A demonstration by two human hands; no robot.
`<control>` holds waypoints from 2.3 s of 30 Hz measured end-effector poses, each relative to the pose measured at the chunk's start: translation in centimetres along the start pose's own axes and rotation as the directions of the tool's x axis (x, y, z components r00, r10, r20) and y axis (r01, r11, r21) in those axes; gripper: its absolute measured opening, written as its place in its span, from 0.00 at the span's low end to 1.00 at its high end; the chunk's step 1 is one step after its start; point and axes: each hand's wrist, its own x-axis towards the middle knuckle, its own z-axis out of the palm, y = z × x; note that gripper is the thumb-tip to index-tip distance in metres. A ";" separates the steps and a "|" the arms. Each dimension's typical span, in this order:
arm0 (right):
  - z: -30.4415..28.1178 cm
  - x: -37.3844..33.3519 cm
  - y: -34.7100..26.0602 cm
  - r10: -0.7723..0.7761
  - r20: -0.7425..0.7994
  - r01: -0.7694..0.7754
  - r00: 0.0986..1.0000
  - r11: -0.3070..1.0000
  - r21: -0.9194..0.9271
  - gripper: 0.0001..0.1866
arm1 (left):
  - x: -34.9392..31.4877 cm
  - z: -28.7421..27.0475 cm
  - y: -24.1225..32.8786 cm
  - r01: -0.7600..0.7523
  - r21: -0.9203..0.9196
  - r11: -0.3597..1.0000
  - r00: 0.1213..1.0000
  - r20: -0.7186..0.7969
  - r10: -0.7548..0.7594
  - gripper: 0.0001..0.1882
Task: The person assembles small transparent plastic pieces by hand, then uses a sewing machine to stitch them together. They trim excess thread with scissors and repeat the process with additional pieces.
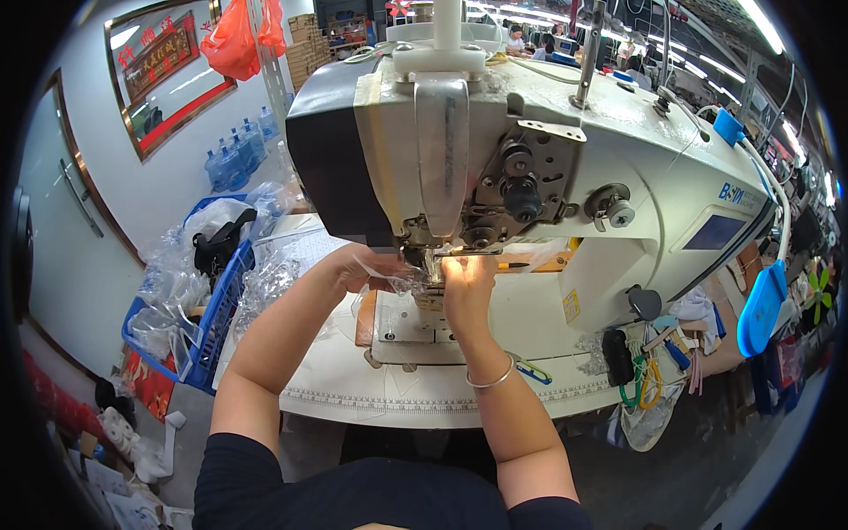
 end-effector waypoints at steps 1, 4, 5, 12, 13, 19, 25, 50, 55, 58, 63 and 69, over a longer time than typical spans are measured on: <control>0.0 -0.1 0.0 0.001 0.004 -0.001 1.000 1.000 0.016 0.10 | -0.1 0.2 0.0 0.004 0.007 1.000 1.000 -0.015 -0.004 0.15; -0.2 -0.1 -0.1 0.040 0.054 -0.044 0.998 0.996 0.074 0.11 | 0.3 0.0 -0.3 0.022 0.024 0.999 0.995 -0.094 -0.019 0.11; -0.3 -0.1 -0.5 0.082 0.091 -0.091 0.992 0.991 0.100 0.12 | 0.4 -0.1 -0.4 0.023 0.019 1.000 0.996 -0.090 -0.022 0.11; -1.4 0.2 1.4 0.002 0.163 -0.040 0.987 0.973 0.227 0.16 | 0.6 0.0 -1.0 -0.051 -0.075 0.996 0.992 -0.115 0.042 0.13; -2.2 -0.1 1.6 -0.003 0.141 -0.030 0.990 0.973 0.230 0.17 | 0.3 0.4 -1.0 -0.099 -0.121 0.988 0.985 -0.151 0.080 0.15; -15.7 -7.6 5.8 -0.013 0.456 0.309 0.890 0.753 -0.581 0.19 | -0.1 -4.4 -4.1 -0.537 -0.364 0.761 0.835 -0.360 0.417 0.13; -17.4 -12.2 9.3 -0.268 0.364 0.441 0.892 0.690 -0.574 0.09 | -4.9 -1.5 -11.6 -0.567 -0.311 0.763 0.822 -0.276 0.498 0.15; -5.9 -11.4 -2.2 -0.509 0.421 0.587 0.751 0.807 -0.070 0.11 | -11.6 5.2 -14.4 -0.357 -0.272 0.894 0.928 0.002 0.371 0.11; -8.3 -10.7 -2.5 -0.298 0.069 0.276 0.952 0.933 0.231 0.11 | -11.6 5.6 -14.5 -0.709 0.599 0.371 0.448 -0.024 0.894 0.09; -9.9 -10.9 -5.0 -0.324 0.324 0.342 0.889 0.940 0.002 0.13 | -12.5 4.7 -13.6 -0.615 0.779 -0.121 0.223 0.319 0.921 0.08; -9.0 -11.6 -6.9 -0.408 0.601 0.609 0.687 0.774 -0.172 0.11 | -13.6 5.2 -13.3 -0.602 0.760 -0.246 0.224 0.456 0.862 0.07; -8.9 -10.7 -6.2 -0.328 0.755 0.631 0.568 0.762 -0.144 0.10 | -13.7 4.9 -12.8 -0.675 0.720 -0.163 0.353 0.509 0.785 0.09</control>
